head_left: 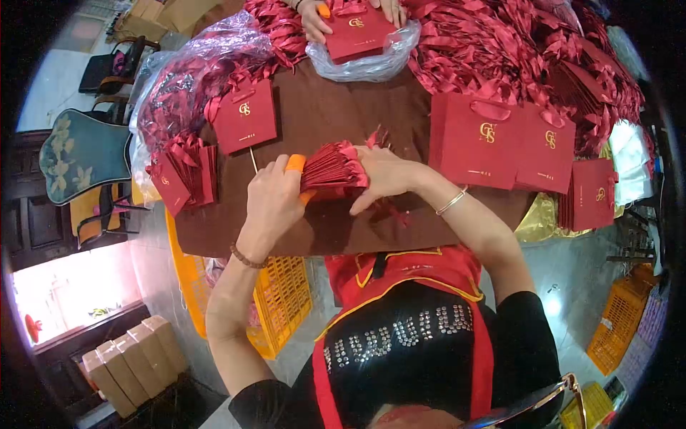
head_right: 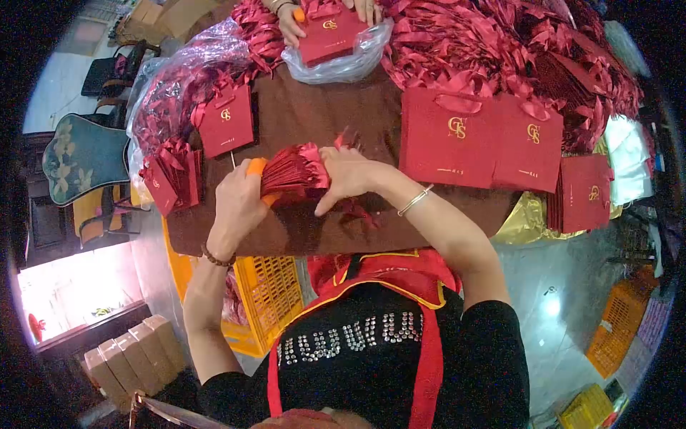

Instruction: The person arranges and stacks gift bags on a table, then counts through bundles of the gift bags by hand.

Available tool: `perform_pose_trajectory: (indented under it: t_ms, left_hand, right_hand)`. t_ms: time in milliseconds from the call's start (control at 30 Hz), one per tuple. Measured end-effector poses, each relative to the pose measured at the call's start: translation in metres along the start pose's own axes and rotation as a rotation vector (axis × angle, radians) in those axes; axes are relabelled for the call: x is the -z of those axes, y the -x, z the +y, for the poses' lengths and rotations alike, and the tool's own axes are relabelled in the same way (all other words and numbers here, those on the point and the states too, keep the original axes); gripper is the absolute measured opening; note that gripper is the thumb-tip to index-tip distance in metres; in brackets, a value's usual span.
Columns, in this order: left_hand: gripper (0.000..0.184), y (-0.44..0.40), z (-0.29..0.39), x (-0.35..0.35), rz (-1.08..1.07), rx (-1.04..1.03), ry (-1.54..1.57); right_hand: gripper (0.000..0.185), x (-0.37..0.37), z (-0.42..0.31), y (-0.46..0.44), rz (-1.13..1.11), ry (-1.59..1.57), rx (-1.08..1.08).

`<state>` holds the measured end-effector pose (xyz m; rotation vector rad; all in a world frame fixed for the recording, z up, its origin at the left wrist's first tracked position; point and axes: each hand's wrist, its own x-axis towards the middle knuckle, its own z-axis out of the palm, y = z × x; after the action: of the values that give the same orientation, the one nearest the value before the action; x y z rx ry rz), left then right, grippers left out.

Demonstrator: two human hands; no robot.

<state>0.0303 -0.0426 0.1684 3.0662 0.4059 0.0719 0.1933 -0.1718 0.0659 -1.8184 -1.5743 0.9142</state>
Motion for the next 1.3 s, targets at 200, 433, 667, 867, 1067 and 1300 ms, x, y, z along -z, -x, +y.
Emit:
perform_pose_trajectory:
  t_ms: [200,433,667,867,1067,1300]
  left_hand:
    - [0.052,0.001,-0.003,0.001,0.019,-0.019,0.006]
    - [0.074,-0.009,-0.003,0.025,-0.167,0.071,-0.074]
    - [0.07,0.0,-0.02,0.004,-0.029,0.097,-0.056]
    - [0.069,-0.008,-0.018,0.011,0.018,0.015,-0.023]
    - [0.055,-0.009,-0.009,-0.001,-0.021,0.209,-0.024]
    - [0.035,-0.006,-0.012,-0.008,0.002,0.094,-0.124]
  right_hand:
    - [0.05,-0.023,0.003,-0.006,0.31,0.141,0.117]
    - [0.019,0.008,-0.017,-0.018,0.041,0.334,-0.106]
    - [0.016,0.004,-0.013,-0.049,0.202,0.468,0.059]
    - [0.018,0.013,-0.016,-0.054,0.015,0.512,-0.036]
    - [0.02,0.011,-0.006,-0.065,0.069,0.48,0.011]
    - [0.025,0.024,-0.012,-0.07,-0.11,0.31,-0.162]
